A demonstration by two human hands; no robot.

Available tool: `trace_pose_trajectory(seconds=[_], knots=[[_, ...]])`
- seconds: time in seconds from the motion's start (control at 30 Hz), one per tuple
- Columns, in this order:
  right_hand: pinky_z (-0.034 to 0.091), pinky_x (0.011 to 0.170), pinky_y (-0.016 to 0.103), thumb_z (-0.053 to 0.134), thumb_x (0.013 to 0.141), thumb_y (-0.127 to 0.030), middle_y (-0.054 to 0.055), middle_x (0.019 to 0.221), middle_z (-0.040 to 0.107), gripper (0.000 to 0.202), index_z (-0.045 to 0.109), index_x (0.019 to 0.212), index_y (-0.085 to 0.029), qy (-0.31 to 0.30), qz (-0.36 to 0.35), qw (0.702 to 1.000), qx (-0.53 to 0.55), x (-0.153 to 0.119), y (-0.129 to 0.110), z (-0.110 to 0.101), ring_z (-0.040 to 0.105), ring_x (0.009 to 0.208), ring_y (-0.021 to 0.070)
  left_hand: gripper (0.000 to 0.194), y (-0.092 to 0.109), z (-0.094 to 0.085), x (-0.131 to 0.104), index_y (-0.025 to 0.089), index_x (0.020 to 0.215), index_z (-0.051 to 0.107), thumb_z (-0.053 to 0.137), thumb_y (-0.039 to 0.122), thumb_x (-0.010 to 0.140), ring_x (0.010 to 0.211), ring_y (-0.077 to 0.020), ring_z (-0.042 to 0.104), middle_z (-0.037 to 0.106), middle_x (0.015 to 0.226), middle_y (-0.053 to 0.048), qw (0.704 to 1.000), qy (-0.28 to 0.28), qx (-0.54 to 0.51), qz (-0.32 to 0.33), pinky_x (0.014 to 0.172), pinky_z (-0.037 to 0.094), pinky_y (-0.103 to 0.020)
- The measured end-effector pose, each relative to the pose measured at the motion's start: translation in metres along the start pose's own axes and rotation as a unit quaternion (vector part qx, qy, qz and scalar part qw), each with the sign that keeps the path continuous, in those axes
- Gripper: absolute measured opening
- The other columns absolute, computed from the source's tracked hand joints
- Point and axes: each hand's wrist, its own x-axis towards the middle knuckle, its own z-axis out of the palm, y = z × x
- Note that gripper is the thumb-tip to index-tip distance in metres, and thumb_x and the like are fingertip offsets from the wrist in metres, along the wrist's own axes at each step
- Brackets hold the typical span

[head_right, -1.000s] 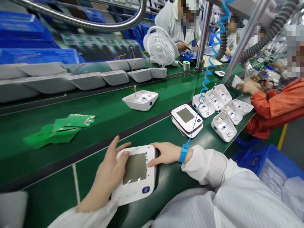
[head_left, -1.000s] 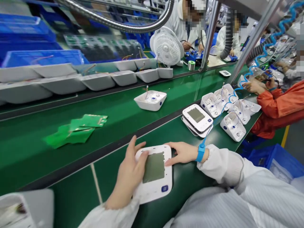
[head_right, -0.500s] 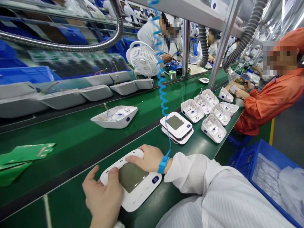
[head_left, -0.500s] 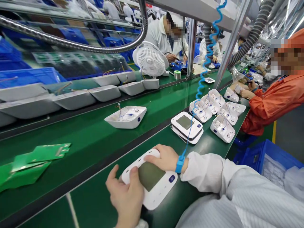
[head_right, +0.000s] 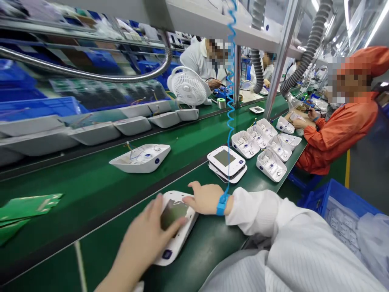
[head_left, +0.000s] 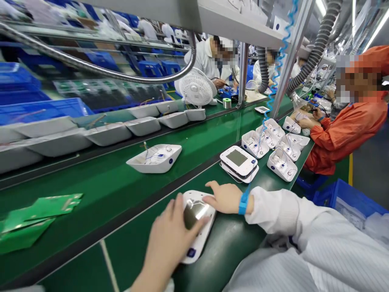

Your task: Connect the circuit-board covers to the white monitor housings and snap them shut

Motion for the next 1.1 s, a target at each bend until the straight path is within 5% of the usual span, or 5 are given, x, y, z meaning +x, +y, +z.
trace_pose_trajectory(seconds=[0.13, 0.23, 0.33, 0.7, 1.1], knots=[[0.053, 0.075, 0.044, 0.049, 0.101, -0.047, 0.019, 0.104, 0.072, 0.070, 0.027, 0.157, -0.011, -0.015, -0.083, 0.981, -0.174, -0.021, -0.015, -0.011, 0.069, 0.097, 0.0342, 0.120, -0.001, 0.023, -0.041, 0.005, 0.152, 0.034, 0.062, 0.080, 0.063, 0.128, -0.0422, 0.050, 0.043, 0.149, -0.026, 0.997, 0.042, 0.031, 0.048, 0.105, 0.041, -0.056], [0.046, 0.100, 0.049, 0.056, 0.097, -0.052, 0.020, 0.134, 0.061, 0.070, 0.038, 0.151, -0.011, 0.022, -0.308, 0.925, -0.222, -0.010, -0.023, -0.005, 0.048, 0.135, 0.0340, 0.115, 0.005, 0.030, -0.051, 0.008, 0.144, 0.046, 0.074, 0.075, 0.055, 0.128, -0.0397, 0.050, 0.052, 0.142, -0.023, 0.997, 0.044, 0.002, 0.063, 0.106, 0.041, -0.054], [0.026, 0.119, 0.052, 0.051, 0.097, -0.060, 0.014, 0.157, 0.040, 0.076, 0.037, 0.153, -0.012, -0.046, -0.480, 0.848, -0.218, 0.008, -0.027, 0.005, 0.023, 0.151, 0.0316, 0.095, 0.009, 0.029, -0.051, 0.015, 0.133, 0.059, 0.079, 0.068, 0.056, 0.124, -0.0393, 0.053, 0.061, 0.131, -0.018, 0.998, 0.020, -0.010, 0.066, 0.106, 0.039, -0.056], [0.016, 0.119, 0.061, 0.051, 0.091, -0.072, 0.018, 0.159, 0.036, 0.083, 0.040, 0.154, -0.019, -0.065, -0.479, 0.851, -0.205, 0.013, -0.019, 0.016, 0.024, 0.150, 0.0367, 0.118, 0.010, 0.039, -0.055, 0.011, 0.136, 0.059, 0.056, 0.097, 0.054, 0.129, -0.0400, 0.047, 0.055, 0.138, -0.022, 0.986, 0.115, -0.057, 0.111, 0.111, 0.032, -0.056], [0.018, 0.120, 0.061, 0.046, 0.091, -0.074, 0.023, 0.162, 0.026, 0.093, 0.034, 0.157, -0.009, -0.104, -0.493, 0.835, -0.220, 0.007, -0.012, 0.008, 0.018, 0.152, 0.0373, 0.119, 0.016, 0.022, -0.054, 0.013, 0.145, 0.051, 0.054, 0.095, 0.060, 0.133, -0.0407, 0.043, 0.047, 0.148, -0.021, 0.992, 0.033, -0.083, 0.092, 0.108, 0.034, -0.054]])
